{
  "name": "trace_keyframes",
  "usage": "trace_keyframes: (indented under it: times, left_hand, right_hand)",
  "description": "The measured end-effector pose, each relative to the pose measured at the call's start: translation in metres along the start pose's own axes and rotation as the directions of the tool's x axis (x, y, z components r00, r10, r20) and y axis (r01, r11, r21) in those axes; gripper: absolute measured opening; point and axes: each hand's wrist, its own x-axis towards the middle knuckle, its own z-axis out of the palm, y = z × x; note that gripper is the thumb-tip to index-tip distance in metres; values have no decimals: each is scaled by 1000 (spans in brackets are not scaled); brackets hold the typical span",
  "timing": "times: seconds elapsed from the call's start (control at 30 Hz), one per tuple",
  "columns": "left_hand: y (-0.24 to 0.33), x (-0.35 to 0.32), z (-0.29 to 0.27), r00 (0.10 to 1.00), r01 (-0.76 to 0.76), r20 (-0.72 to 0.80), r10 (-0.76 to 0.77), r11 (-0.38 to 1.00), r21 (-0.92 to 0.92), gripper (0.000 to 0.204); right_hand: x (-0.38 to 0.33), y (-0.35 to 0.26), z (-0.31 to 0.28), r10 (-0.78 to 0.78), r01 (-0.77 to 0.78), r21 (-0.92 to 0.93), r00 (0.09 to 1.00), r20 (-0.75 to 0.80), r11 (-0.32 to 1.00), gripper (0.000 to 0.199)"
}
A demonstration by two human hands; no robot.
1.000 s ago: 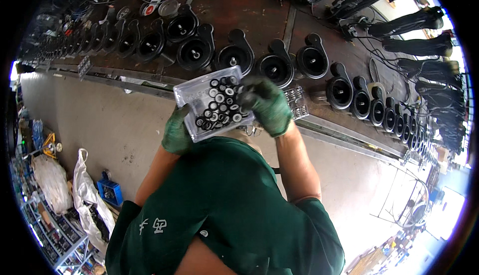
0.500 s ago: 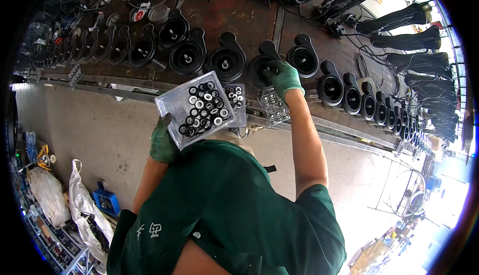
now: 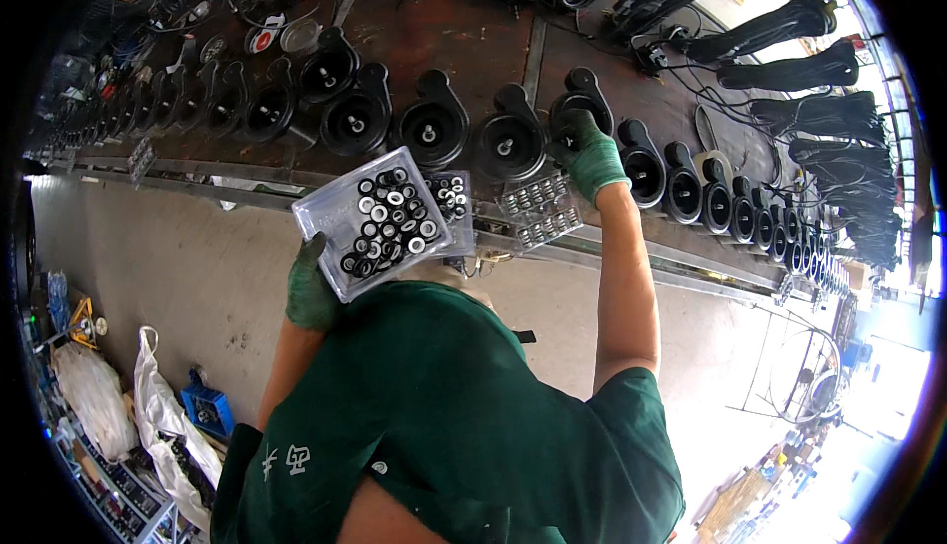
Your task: The person places small black and white circular components from a clear plastic container into the openings of a row of black electrical devices on a workbench. The person handles the components one by one, inserting them into the devices sequentially.
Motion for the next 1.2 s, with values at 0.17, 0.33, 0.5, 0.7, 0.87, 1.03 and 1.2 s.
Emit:
trace_keyframes:
  times: [0.17, 0.33, 0.5, 0.7, 0.87, 1.03, 1.2]
  left_hand:
    - [-7, -1, 3, 1000, -21, -14, 22, 999, 44, 73]
    - [-14, -1, 8, 999, 7, -48, -7, 1000, 15, 77]
    - [-22, -9, 21, 998, -8, -64, 10, 1000, 30, 78]
    - [-43, -18, 17, 994, -36, -102, 37, 999, 5, 70]
    - [-60, -26, 22, 991, -41, -132, 33, 997, -63, 70]
    - [-73, -27, 23, 996, -26, -84, 19, 996, -84, 73]
    - [-73, -25, 18, 1000, -5, -26, 2, 992, -129, 74]
  right_hand:
    - [-4, 5, -10, -12, 16, 125, 999, -30, 992, 43]
    - [24, 59, -39, -51, 75, 297, 995, -86, 952, 18]
    - [47, 41, -58, 103, -55, 214, 971, -216, 975, 20]
    - [70, 50, -49, 78, -83, -51, 992, -95, 995, 25]
    - [69, 34, -53, -96, 58, -495, 994, -51, 867, 27]
    - [76, 56, -56, -116, 76, -458, 991, -61, 886, 28]
    - [38, 36, -41, -192, 149, -215, 962, -193, 965, 29]
